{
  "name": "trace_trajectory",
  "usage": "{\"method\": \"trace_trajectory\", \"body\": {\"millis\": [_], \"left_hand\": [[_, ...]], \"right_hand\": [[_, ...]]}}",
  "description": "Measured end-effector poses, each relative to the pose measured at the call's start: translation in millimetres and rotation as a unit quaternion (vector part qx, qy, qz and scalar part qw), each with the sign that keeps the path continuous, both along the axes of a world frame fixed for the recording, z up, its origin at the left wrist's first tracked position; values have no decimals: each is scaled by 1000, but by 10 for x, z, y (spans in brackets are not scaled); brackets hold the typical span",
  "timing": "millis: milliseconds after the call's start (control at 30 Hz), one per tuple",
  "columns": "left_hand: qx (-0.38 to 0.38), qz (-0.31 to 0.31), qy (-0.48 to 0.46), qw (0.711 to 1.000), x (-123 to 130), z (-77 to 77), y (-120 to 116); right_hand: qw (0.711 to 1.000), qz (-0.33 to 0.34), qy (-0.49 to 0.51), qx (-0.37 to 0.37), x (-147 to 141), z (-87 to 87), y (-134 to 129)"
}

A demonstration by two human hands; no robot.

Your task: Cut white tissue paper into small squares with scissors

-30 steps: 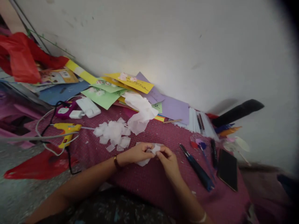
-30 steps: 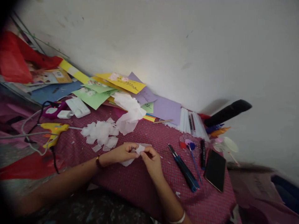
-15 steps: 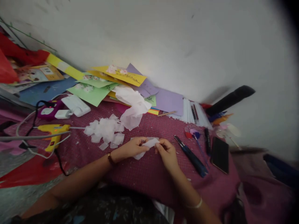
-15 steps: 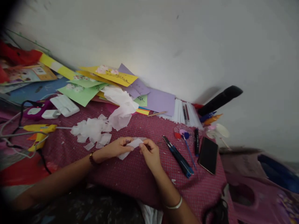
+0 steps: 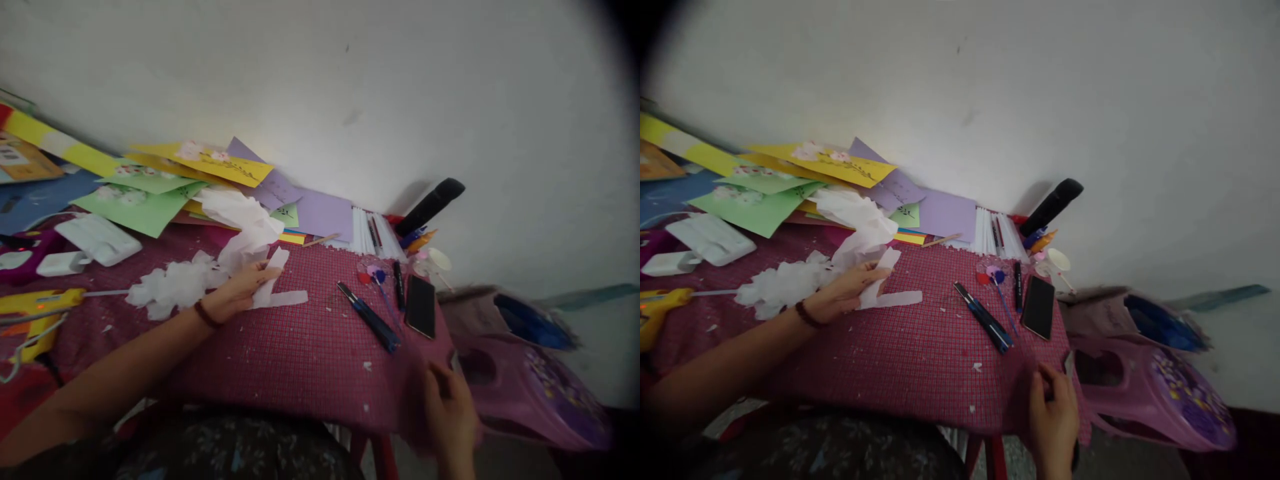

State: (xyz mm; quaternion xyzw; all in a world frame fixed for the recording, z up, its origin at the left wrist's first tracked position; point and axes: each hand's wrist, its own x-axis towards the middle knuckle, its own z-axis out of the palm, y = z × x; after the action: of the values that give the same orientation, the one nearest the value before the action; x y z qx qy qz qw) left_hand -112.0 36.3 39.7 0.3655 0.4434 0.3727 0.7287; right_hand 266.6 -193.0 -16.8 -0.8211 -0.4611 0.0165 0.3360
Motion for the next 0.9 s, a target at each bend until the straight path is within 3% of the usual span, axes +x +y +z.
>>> {"method": "trace_trajectory", "body": {"millis": [133,267,500,700,900], "left_hand": [[-23,-20,1,1000,151,-140,-28],[-31,-27,16,999,133,-247,-103],[-19,-52,37,998,112,-206,-103],[13,-122,47,991,66,-228,-98],[5,-122,46,991,72,-196,-101]], "right_hand": [[988,41,-146,-5,163,-193,-322],[988,10,-151,-18,212,-127,-410],[980,-49,-142,-128,317,-110,-746],[977,-61,-121,-167,249,-84,-744],[948,-129,-163,-240,137,11,-661]]}}
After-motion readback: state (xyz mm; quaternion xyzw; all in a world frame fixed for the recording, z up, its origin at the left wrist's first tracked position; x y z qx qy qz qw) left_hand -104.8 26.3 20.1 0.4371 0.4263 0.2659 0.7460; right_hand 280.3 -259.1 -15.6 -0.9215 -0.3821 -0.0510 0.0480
